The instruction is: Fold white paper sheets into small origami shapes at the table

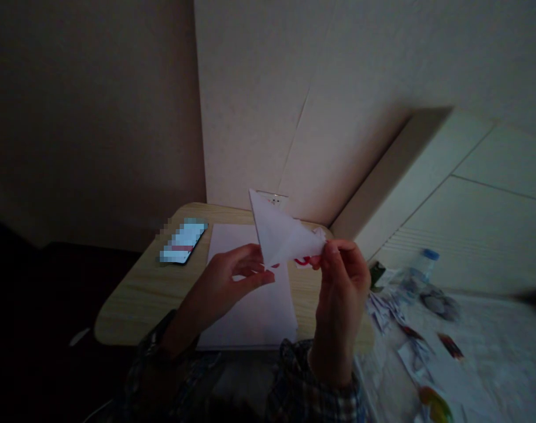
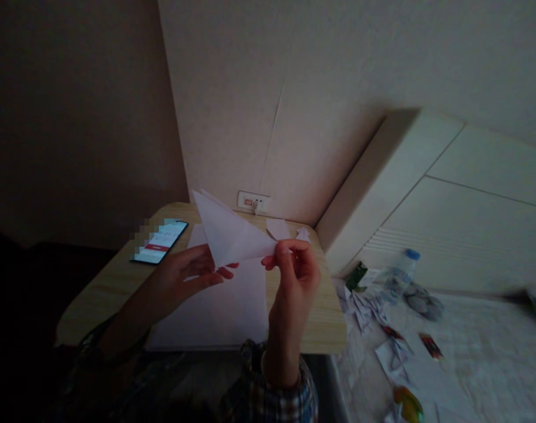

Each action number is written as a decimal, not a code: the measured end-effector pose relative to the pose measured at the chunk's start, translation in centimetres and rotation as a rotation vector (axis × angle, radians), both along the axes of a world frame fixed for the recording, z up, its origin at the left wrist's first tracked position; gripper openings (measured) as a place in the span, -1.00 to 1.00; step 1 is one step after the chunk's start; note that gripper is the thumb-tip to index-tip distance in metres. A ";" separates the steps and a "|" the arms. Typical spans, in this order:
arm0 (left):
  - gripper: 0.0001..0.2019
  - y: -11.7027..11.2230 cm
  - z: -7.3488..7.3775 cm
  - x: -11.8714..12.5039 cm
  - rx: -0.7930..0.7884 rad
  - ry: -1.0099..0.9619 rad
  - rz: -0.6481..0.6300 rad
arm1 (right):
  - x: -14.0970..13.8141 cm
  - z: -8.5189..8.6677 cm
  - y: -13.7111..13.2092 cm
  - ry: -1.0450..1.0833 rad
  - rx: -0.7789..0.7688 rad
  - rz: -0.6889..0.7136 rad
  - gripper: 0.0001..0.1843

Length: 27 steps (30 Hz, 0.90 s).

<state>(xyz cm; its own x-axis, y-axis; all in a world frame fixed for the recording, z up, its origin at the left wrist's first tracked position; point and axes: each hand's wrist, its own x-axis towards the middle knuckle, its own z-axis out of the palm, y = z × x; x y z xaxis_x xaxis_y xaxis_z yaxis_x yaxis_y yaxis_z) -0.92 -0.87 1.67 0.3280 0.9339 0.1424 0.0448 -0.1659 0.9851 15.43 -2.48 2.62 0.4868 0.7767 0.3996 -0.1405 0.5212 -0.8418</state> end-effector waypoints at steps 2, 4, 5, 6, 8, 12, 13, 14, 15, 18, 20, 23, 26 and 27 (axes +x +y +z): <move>-0.81 -0.1 0.3 -0.1 -0.014 -0.073 0.012 | 0.0 -0.1 -0.1 -0.040 -0.034 0.041 -0.92; -0.92 -0.2 0.6 -0.3 0.013 -0.132 0.072 | 0.1 -0.1 -0.2 -0.074 -0.063 0.078 -0.92; -0.95 -0.2 0.8 -0.4 0.032 -0.149 0.118 | 0.2 0.0 -0.2 -0.093 -0.077 0.097 -0.92; -0.92 -0.2 1.0 -0.5 0.052 -0.160 0.173 | 0.3 0.0 -0.2 -0.120 -0.094 0.115 -0.91; -0.90 -0.2 1.2 -0.6 0.088 -0.163 0.282 | 0.5 -0.1 -0.1 -0.204 -0.142 0.161 -0.92; -0.91 -0.1 0.9 -0.7 0.162 -0.061 0.418 | 0.7 -0.4 0.4 -0.403 -0.264 0.308 -0.94; -0.91 -0.1 0.7 -0.8 0.186 -0.017 0.432 | 0.6 -0.5 0.5 -0.430 -0.278 0.328 -0.94; -0.91 0.0 0.6 -0.8 0.210 0.028 0.440 | 0.6 -0.7 0.6 -0.449 -0.279 0.331 -0.95; -0.91 0.0 0.5 -0.8 0.230 0.067 0.443 | 0.5 -0.8 0.6 -0.463 -0.271 0.319 -0.96; -0.94 0.1 0.4 -0.9 0.252 0.108 0.470 | 0.3 -0.9 0.7 -0.490 -0.222 0.268 -0.96; -0.93 0.1 0.3 -0.9 0.256 0.089 0.494 | 0.2 -0.8 0.6 -0.495 -0.204 0.247 -0.96; -0.92 0.1 0.4 -1.0 0.283 0.057 0.497 | 0.3 -0.7 0.6 -0.476 -0.212 0.244 -0.96; -0.87 0.1 0.6 -1.1 0.307 0.030 0.492 | 0.3 -0.5 0.5 -0.438 -0.224 0.274 -0.93; -0.85 0.1 0.7 -1.1 0.308 0.015 0.491 | 0.2 -0.4 0.4 -0.425 -0.226 0.280 -0.93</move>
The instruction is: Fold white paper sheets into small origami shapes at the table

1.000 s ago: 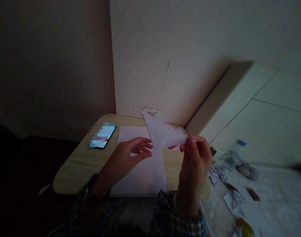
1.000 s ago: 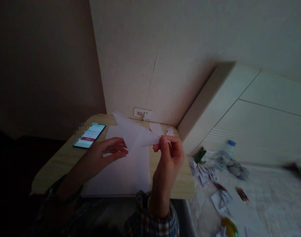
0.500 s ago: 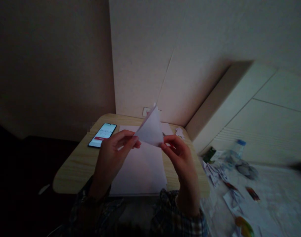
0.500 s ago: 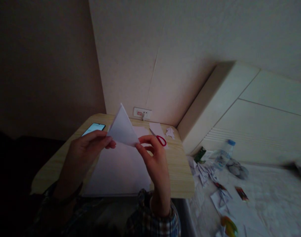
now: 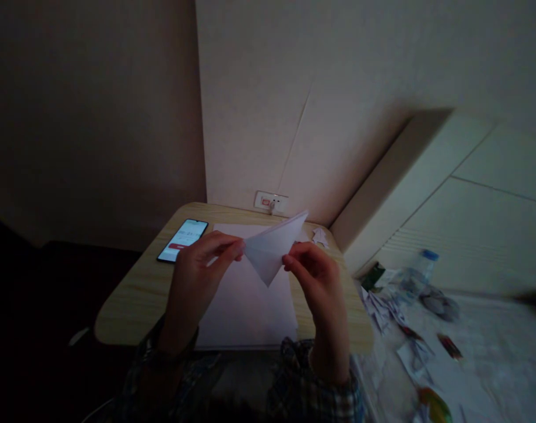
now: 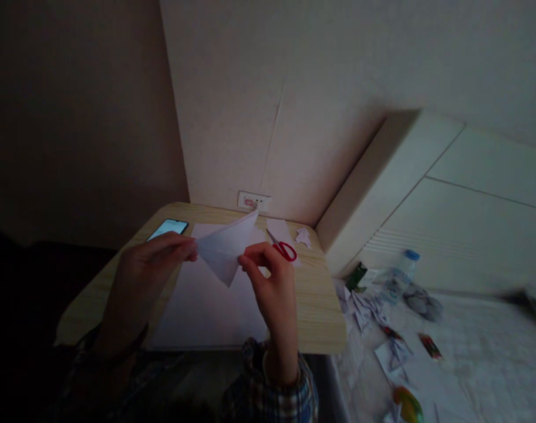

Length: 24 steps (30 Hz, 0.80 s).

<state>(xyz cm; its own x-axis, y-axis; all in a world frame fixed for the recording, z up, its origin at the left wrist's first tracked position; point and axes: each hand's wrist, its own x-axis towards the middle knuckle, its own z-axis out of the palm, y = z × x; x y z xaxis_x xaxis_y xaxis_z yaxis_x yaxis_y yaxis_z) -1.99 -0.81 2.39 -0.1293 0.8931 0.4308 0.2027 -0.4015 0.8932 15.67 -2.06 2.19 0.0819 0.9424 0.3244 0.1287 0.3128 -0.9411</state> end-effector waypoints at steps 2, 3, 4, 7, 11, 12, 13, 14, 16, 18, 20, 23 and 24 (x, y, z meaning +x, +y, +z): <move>-0.83 0.0 0.3 0.1 -0.003 -0.040 -0.016 | -0.1 0.1 -0.1 0.017 -0.004 -0.005 -0.92; -0.83 -0.1 0.4 0.1 -0.012 -0.064 -0.027 | -0.1 0.1 -0.1 0.023 -0.006 -0.005 -0.92; -0.84 -0.1 0.6 0.2 -0.025 -0.087 -0.040 | -0.1 0.1 -0.2 0.031 -0.008 -0.008 -0.91; -0.86 -0.2 0.9 0.3 -0.075 -0.122 -0.054 | -0.1 0.2 -0.2 0.052 -0.018 -0.012 -0.92; -0.83 -0.4 0.9 0.2 -0.118 -0.138 -0.078 | -0.1 0.2 -0.2 0.076 -0.031 0.000 -0.91; -0.83 -0.4 0.8 0.2 -0.117 -0.145 -0.091 | -0.1 0.2 -0.2 0.078 -0.031 0.003 -0.91; -0.83 -0.4 0.7 0.1 -0.114 -0.153 -0.104 | -0.1 0.2 -0.2 0.077 -0.032 0.006 -0.91; -0.84 -0.4 0.6 0.1 -0.111 -0.162 -0.116 | -0.1 0.2 -0.2 0.076 -0.034 0.008 -0.92; -0.86 -0.3 0.5 0.1 -0.107 -0.180 -0.133 | -0.1 0.3 -0.2 0.074 -0.037 0.010 -0.93; -0.87 -0.3 0.4 0.1 -0.111 -0.188 -0.142 | -0.2 0.3 -0.2 0.072 -0.044 0.008 -0.94; -0.87 -0.2 0.3 0.1 -0.115 -0.191 -0.146 | -0.2 0.4 -0.2 0.073 -0.047 0.000 -0.95; -0.85 -0.2 0.3 0.1 -0.110 -0.199 -0.151 | -0.3 0.4 -0.1 0.083 -0.038 0.012 -0.97; -0.85 -0.2 0.4 0.0 -0.111 -0.201 -0.156 | -0.3 0.4 -0.1 0.087 -0.034 0.020 -0.97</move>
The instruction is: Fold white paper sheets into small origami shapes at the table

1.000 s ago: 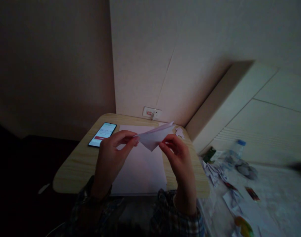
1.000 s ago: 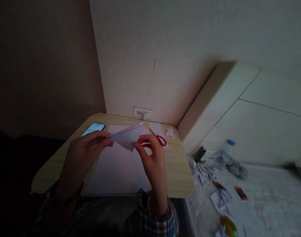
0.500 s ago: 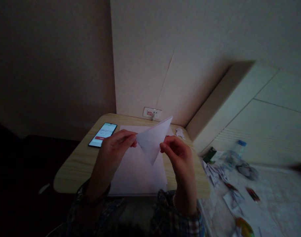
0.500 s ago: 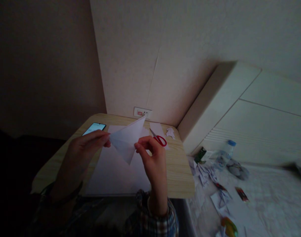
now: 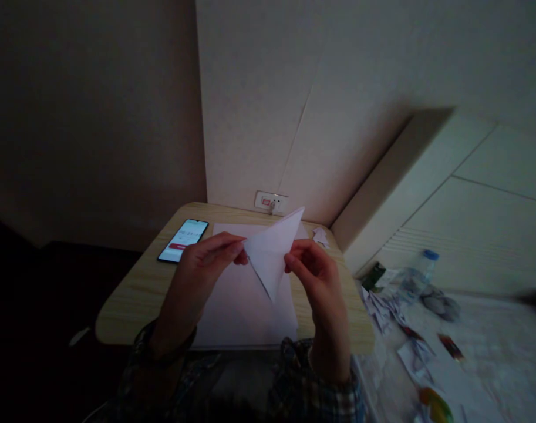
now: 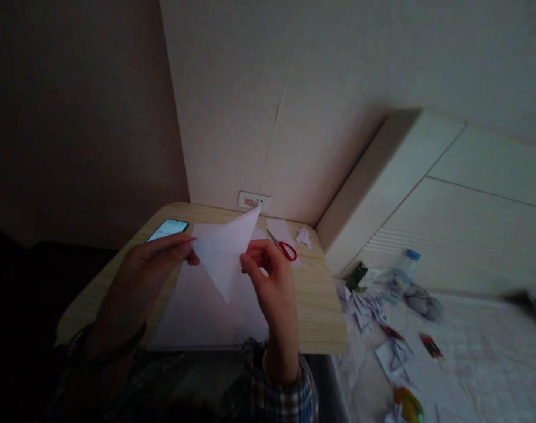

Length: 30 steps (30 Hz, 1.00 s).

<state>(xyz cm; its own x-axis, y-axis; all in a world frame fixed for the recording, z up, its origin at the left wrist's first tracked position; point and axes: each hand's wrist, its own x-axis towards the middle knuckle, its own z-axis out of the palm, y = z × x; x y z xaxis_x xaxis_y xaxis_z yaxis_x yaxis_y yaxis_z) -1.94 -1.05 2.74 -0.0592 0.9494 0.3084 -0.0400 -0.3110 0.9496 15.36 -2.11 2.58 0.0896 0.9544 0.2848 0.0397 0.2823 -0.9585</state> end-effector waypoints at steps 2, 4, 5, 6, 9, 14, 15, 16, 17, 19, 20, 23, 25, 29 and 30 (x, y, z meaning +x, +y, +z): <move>-0.86 0.0 0.1 0.0 -0.006 -0.003 -0.014 | 0.0 -0.1 0.1 0.005 0.004 0.006 -0.97; -0.88 -0.1 0.2 0.0 -0.022 -0.010 -0.036 | 0.0 -0.2 0.1 0.009 0.003 0.000 -0.96; -0.90 -0.1 0.3 0.0 -0.028 -0.016 -0.043 | 0.1 -0.3 0.2 0.011 0.002 -0.003 -0.96; -0.91 -0.1 0.3 0.1 -0.032 -0.024 -0.047 | 0.1 -0.3 0.2 0.014 0.003 -0.003 -0.96; -0.94 -0.1 0.6 0.2 -0.053 -0.049 -0.057 | 0.1 -0.4 0.3 0.021 0.003 0.005 -0.95; -0.92 -0.2 0.5 0.4 -0.099 -0.094 -0.050 | 0.0 -0.2 0.3 0.014 0.000 0.002 -0.94; -0.91 -0.1 0.4 0.4 -0.099 -0.098 -0.045 | 0.0 -0.2 0.4 0.016 0.000 0.006 -0.94; -0.91 -0.1 0.3 0.4 -0.100 -0.095 -0.038 | 0.0 -0.2 0.4 0.018 -0.003 0.013 -0.93; -0.92 0.0 0.3 0.4 -0.099 -0.090 -0.029 | 0.0 -0.3 0.4 0.020 -0.007 0.022 -0.92; -0.93 0.2 0.1 0.3 -0.082 -0.072 -0.012 | 0.0 -0.4 0.4 0.017 -0.013 0.033 -0.89; -0.93 0.2 0.1 0.3 -0.065 -0.059 -0.007 | 0.0 -0.4 0.4 0.016 -0.016 0.034 -0.86; -0.94 0.4 0.1 0.1 -0.033 0.015 -0.018 | 0.0 -0.6 0.3 0.021 -0.017 0.016 -0.79; -0.94 0.4 0.1 -0.1 -0.018 0.073 -0.035 | 0.0 -0.5 0.2 0.026 -0.008 -0.023 -0.81; -0.91 0.5 -0.4 -0.2 0.032 0.128 -0.049 | 0.3 -0.4 0.0 0.001 -0.004 -0.106 -0.83; -0.90 0.6 -0.5 -0.2 0.030 0.137 -0.044 | 0.4 -0.4 -0.1 -0.017 -0.013 -0.118 -0.81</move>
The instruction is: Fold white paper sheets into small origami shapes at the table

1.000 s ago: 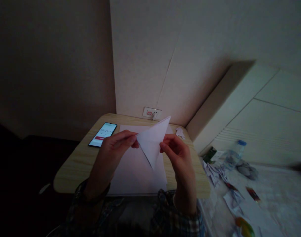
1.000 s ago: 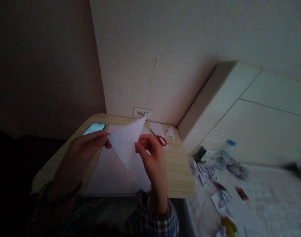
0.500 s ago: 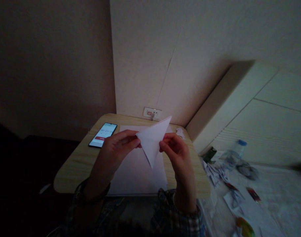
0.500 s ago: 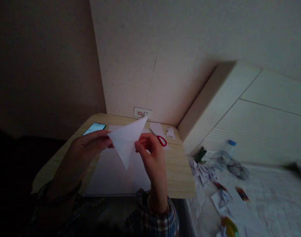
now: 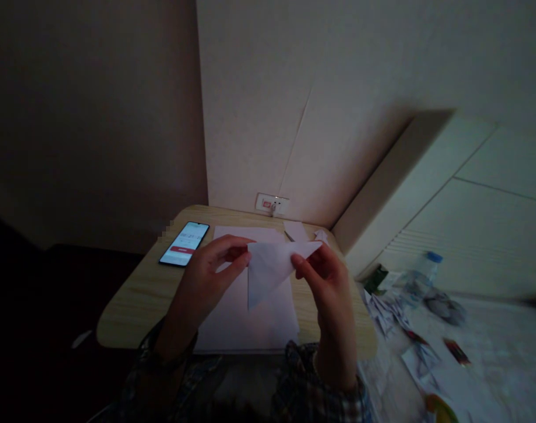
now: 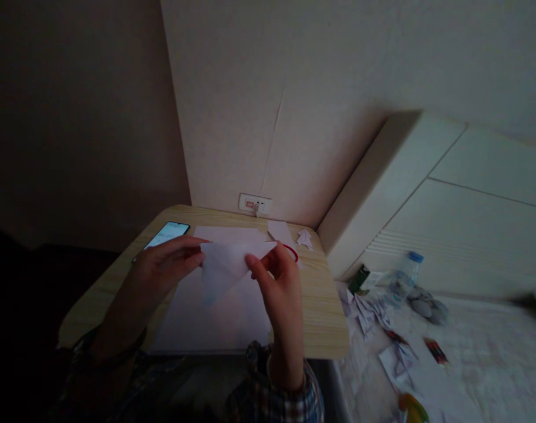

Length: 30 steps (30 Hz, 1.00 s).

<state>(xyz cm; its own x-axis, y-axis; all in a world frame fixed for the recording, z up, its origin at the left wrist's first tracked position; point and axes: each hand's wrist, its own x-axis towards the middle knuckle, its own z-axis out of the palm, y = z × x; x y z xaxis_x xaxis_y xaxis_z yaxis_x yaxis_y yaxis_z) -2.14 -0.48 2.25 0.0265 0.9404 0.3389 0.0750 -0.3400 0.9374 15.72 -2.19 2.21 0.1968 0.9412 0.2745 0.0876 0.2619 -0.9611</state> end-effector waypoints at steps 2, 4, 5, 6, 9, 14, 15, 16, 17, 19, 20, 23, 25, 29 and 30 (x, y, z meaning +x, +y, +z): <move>-0.88 0.0 -0.1 0.1 0.010 0.005 0.048 | 0.1 0.0 0.0 -0.027 -0.017 -0.014 -0.78; -0.89 -0.1 -0.1 0.3 0.046 -0.003 0.122 | 0.2 -0.1 0.0 -0.041 -0.022 -0.005 -0.79; -0.92 -0.2 -0.1 0.3 0.066 -0.007 0.157 | 0.2 -0.2 0.0 -0.045 -0.023 0.003 -0.79; -0.94 -0.3 0.0 0.4 0.082 -0.007 0.182 | 0.2 -0.2 0.1 -0.049 -0.024 0.010 -0.79; -0.94 -0.4 0.1 0.4 0.091 0.015 0.199 | 0.2 -0.2 0.0 -0.051 -0.020 0.013 -0.80; -0.93 -0.3 0.0 0.4 0.050 -0.010 0.162 | 0.2 -0.1 -0.1 -0.046 -0.011 -0.010 -0.81; -0.93 -0.3 0.0 0.4 0.042 -0.017 0.150 | 0.2 -0.1 -0.1 -0.043 -0.013 -0.011 -0.81; -0.93 -0.3 0.0 0.5 0.034 -0.024 0.140 | 0.2 -0.2 0.0 -0.038 -0.012 -0.010 -0.81; -0.93 -0.4 0.0 0.5 0.026 -0.030 0.131 | 0.2 -0.2 0.0 -0.032 -0.009 -0.010 -0.81; -0.92 -0.4 0.1 0.5 0.011 -0.050 0.119 | 0.2 -0.2 0.0 -0.030 0.001 -0.015 -0.81; -0.91 -0.4 0.1 0.6 0.004 -0.064 0.114 | 0.1 -0.1 -0.1 -0.036 0.005 -0.021 -0.80; -0.91 -0.3 0.1 0.6 -0.016 -0.095 0.097 | 0.0 0.0 -0.1 -0.052 0.008 -0.029 -0.80; -0.92 -0.3 0.0 0.5 -0.027 -0.100 0.087 | -0.1 0.0 -0.1 -0.053 0.002 -0.020 -0.81; -0.94 -0.2 0.1 0.4 -0.024 -0.103 0.088 | 0.0 0.1 0.0 -0.070 -0.014 -0.006 -0.82; -0.94 -0.2 0.1 0.4 -0.021 -0.101 0.093 | 0.0 0.1 0.0 -0.073 -0.017 -0.008 -0.81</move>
<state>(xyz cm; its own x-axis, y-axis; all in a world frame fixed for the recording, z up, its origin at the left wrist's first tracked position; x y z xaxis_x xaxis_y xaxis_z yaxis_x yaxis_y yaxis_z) -1.79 -0.68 2.34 -0.0939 0.9442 0.3156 0.0100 -0.3161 0.9487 15.68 -2.22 2.29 0.1844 0.9444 0.2723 0.1599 0.2446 -0.9564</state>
